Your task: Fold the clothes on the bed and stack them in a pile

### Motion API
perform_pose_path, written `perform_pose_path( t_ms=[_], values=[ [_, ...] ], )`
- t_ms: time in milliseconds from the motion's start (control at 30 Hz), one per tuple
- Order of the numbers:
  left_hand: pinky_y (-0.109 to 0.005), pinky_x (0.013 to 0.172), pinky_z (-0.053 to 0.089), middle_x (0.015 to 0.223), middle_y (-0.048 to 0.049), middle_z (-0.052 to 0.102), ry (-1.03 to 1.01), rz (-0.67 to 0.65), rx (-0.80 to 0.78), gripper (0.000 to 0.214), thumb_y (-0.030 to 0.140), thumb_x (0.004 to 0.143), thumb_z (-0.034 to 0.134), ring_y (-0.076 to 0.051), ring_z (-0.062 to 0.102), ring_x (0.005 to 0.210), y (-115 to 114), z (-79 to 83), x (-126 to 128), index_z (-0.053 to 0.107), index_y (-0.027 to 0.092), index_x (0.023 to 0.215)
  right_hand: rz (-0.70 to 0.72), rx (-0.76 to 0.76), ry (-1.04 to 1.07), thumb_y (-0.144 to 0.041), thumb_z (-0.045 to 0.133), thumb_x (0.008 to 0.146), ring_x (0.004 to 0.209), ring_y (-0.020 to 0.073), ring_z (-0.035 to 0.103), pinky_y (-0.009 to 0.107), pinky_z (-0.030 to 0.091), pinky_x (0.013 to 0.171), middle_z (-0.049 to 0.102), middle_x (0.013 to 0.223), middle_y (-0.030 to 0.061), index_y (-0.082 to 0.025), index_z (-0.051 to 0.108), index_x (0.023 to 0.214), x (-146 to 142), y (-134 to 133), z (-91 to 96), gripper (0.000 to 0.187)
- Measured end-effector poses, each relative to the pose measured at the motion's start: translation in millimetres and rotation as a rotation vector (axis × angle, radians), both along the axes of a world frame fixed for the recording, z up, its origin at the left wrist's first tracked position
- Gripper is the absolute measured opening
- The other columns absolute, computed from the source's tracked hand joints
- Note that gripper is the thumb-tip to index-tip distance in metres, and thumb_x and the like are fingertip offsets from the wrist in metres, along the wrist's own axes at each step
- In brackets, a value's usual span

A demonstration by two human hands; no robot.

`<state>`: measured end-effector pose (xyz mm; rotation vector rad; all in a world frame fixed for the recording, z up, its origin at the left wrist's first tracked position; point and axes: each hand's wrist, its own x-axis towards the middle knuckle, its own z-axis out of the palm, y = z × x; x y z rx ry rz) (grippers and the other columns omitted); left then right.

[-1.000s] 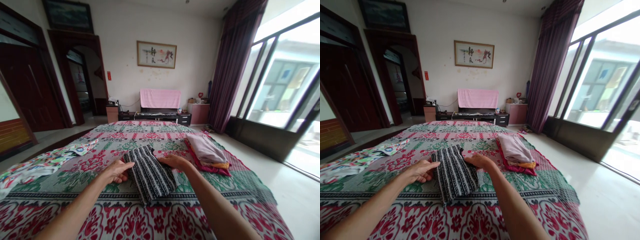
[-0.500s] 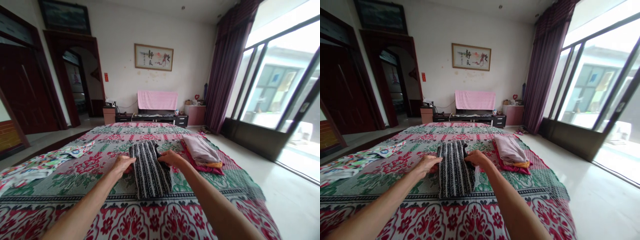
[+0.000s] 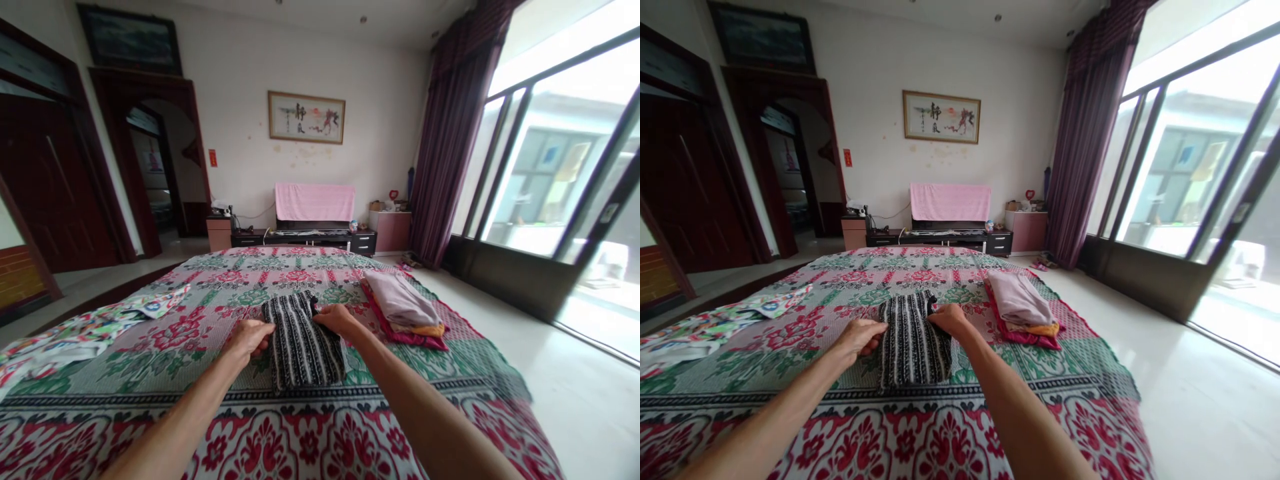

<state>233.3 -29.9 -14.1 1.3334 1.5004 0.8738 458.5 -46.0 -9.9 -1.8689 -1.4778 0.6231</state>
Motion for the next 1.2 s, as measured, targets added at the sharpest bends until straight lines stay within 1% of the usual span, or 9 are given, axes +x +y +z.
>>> perform_pose_path(
  t_ms=[100,233,400,533,767,867,967,1100,1200],
  values=[
    [-0.018,0.04,0.031,0.043,0.0047,0.051,0.006,0.014,0.144,0.02,0.034,0.063,0.064,-0.009,0.048,0.04,4,12.9,11,0.059,0.015,0.062,-0.027,0.102,-0.055,-0.032,0.058,0.069,0.048,0.0078,0.041,0.02,0.03,0.048,0.042,0.045,-0.0061,-0.016,0.061,0.056,7,-3,11.1,0.021],
    [-0.019,0.042,0.034,0.042,0.0043,0.051,0.047,-0.009,0.331,0.019,0.033,0.064,0.062,-0.009,0.049,0.04,5,45.8,38,0.06,0.016,0.058,-0.068,0.263,-0.154,-0.034,0.055,0.071,0.05,0.0081,0.042,0.02,0.029,0.048,0.044,0.046,-0.0054,-0.016,0.062,0.056,35,-12,43.4,0.025],
    [-0.017,0.04,0.032,0.042,0.0046,0.051,-0.106,-0.115,0.306,0.017,0.027,0.064,0.063,-0.007,0.048,0.039,-5,87.0,100,0.056,0.015,0.054,-0.144,0.323,-0.175,-0.037,0.055,0.071,0.049,0.008,0.043,0.02,0.03,0.046,0.049,0.048,-0.0054,-0.016,0.066,0.063,99,-28,81.1,0.026],
    [-0.017,0.039,0.033,0.046,0.0039,0.054,-0.18,-0.183,0.269,0.014,0.025,0.066,0.064,-0.007,0.051,0.04,-8,101.3,157,0.058,0.014,0.058,-0.247,0.34,-0.175,-0.039,0.059,0.068,0.051,0.0098,0.049,0.02,0.035,0.048,0.056,0.051,-0.0032,-0.014,0.071,0.07,156,-38,95.1,0.027],
    [-0.016,0.039,0.033,0.045,0.0027,0.054,-0.207,-0.247,0.257,0.017,0.024,0.066,0.067,-0.007,0.052,0.04,10,100.8,237,0.057,0.013,0.057,-0.42,0.345,-0.156,-0.038,0.06,0.069,0.058,0.013,0.059,0.02,0.041,0.05,0.066,0.062,0.0013,-0.015,0.073,0.078,221,-47,93.5,0.029],
    [-0.016,0.039,0.034,0.047,0.0009,0.056,-0.191,-0.252,0.253,0.016,0.025,0.066,0.067,-0.008,0.053,0.041,21,103.2,261,0.06,0.012,0.061,-0.439,0.356,-0.19,-0.039,0.06,0.07,0.059,0.0133,0.06,0.02,0.042,0.051,0.067,0.063,0.0019,-0.014,0.073,0.078,239,-43,95.4,0.029],
    [-0.016,0.042,0.039,0.061,-0.0039,0.065,-0.165,-0.273,0.253,0.015,0.024,0.07,0.063,-0.009,0.059,0.049,29,100.6,278,0.065,0.01,0.074,-0.456,0.324,-0.23,-0.038,0.058,0.073,0.062,0.0144,0.062,0.021,0.045,0.055,0.069,0.067,0.0029,-0.014,0.073,0.081,252,-36,95.8,0.03],
    [-0.021,0.057,0.049,0.087,-0.0096,0.072,-0.104,-0.395,0.256,0.032,0.021,0.068,0.066,-0.015,0.067,0.069,33,75.0,286,0.067,0.01,0.098,-0.502,0.234,-0.363,-0.033,0.06,0.072,0.078,0.0183,0.065,0.024,0.048,0.067,0.072,0.084,0.0051,-0.015,0.073,0.096,260,-29,80.4,0.032],
    [-0.023,0.078,0.049,0.103,-0.0098,0.072,-0.068,-0.5,0.297,0.039,0.017,0.065,0.068,-0.017,0.066,0.092,33,46.7,285,0.069,0.013,0.104,-0.39,0.227,-0.462,-0.032,0.057,0.075,0.085,0.0182,0.065,0.024,0.047,0.076,0.072,0.089,0.0034,-0.019,0.074,0.095,260,-26,61.1,0.029]
  ],
)
